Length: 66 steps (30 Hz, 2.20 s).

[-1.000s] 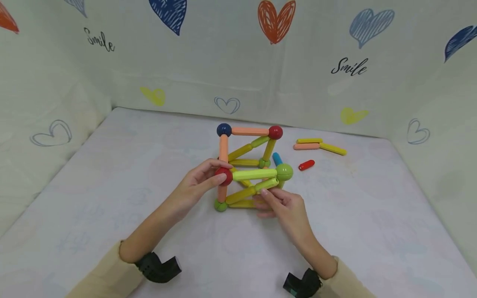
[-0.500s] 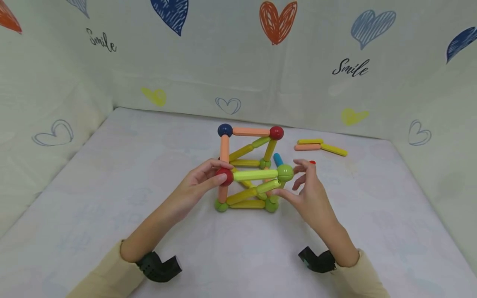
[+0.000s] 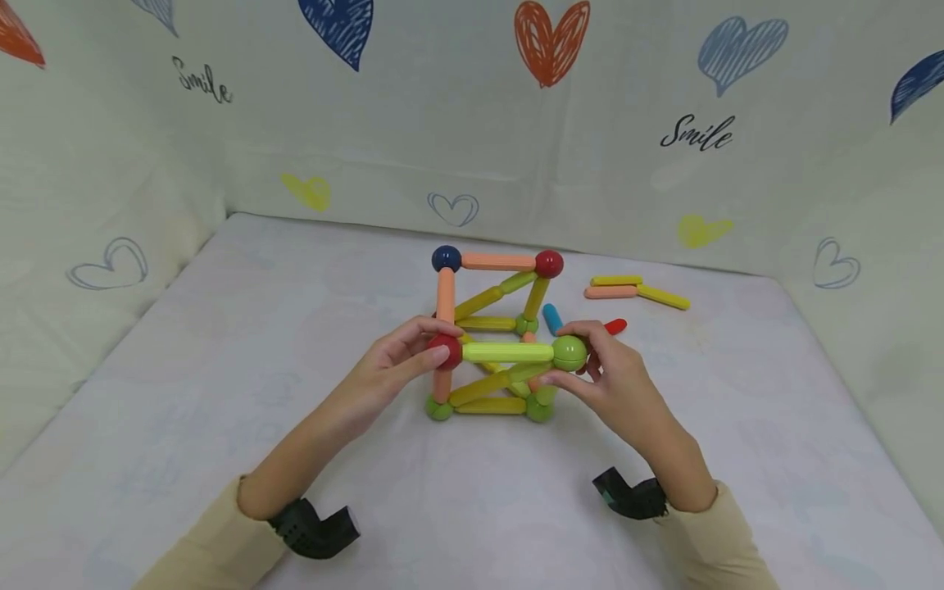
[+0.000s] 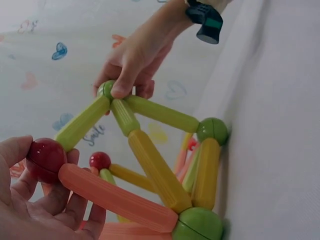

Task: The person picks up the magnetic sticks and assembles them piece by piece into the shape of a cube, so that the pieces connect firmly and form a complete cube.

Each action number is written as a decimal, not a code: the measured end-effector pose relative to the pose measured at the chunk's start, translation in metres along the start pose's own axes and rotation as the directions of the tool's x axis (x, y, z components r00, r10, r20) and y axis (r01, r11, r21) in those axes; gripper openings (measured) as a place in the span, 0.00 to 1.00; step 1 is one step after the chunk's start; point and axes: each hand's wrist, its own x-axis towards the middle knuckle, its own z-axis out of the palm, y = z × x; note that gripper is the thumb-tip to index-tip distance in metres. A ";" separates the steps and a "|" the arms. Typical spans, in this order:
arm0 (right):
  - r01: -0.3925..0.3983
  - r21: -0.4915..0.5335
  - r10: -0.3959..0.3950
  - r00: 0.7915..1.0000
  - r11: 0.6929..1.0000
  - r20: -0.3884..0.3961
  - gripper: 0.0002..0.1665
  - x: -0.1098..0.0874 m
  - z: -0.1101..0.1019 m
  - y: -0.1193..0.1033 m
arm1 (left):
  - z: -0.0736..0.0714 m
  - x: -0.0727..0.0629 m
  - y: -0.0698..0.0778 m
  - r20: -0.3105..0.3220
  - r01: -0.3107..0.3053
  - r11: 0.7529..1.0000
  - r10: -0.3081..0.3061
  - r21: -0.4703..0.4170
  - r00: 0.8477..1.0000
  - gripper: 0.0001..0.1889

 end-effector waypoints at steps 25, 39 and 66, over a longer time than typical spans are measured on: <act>-0.086 0.197 0.039 0.972 0.977 0.230 0.29 -0.004 -0.013 0.004 | -0.025 -0.003 -0.011 0.097 0.037 0.813 -0.114 0.582 0.989 0.24; -0.229 0.148 0.131 0.866 0.962 0.483 0.13 -0.006 0.018 0.029 | -0.007 0.000 -0.033 0.090 0.012 0.697 -0.109 0.717 0.990 0.12; -0.131 0.130 0.038 0.831 0.983 0.555 0.12 -0.011 0.042 -0.013 | -0.035 0.010 -0.038 -0.133 0.082 0.784 0.001 0.616 0.991 0.17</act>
